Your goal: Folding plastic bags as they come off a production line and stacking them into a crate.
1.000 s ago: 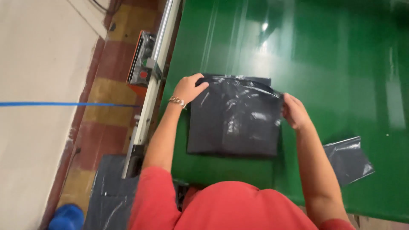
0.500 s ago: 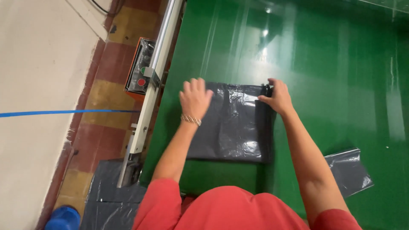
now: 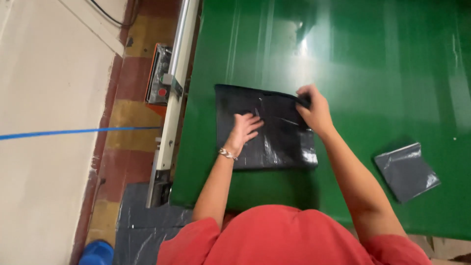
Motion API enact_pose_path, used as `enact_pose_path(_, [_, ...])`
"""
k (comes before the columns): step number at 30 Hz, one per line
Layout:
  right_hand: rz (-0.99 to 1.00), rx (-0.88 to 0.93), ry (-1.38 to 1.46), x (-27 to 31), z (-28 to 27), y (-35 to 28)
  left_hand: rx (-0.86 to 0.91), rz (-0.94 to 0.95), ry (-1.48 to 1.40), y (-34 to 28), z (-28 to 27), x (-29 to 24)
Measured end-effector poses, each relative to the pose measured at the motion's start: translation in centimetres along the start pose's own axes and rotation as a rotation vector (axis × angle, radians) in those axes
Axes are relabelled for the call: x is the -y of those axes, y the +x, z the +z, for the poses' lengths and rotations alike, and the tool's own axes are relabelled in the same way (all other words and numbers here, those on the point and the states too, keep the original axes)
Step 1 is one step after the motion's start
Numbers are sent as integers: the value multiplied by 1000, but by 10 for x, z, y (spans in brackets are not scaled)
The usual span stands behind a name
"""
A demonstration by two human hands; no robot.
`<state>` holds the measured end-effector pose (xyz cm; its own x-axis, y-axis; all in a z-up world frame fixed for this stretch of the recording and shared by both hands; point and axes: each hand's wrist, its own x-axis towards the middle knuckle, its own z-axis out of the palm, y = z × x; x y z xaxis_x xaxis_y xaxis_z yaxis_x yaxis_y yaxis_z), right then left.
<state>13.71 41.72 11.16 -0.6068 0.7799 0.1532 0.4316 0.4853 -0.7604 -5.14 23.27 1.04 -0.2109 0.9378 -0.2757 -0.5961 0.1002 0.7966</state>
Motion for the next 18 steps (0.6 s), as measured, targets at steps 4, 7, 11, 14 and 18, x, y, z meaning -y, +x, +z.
enact_pose_path(4, [-335,-85,-149,-7,-9,-94,3,-91,-420,-39,-19,-16])
enact_pose_path(7, [-370,-137,-221,-25,3,-141,-156,-145,-884,-62,-27,-27])
enact_pose_path(11, [-387,-155,-277,-33,21,-180,-402,-92,-412,-71,-55,-8])
enact_pose_path(14, [-413,-131,-326,-32,23,-192,-485,4,12,-78,-58,-15])
enact_pose_path(18, [-369,-90,-301,-20,16,-194,-725,451,1430,-94,-26,-22])
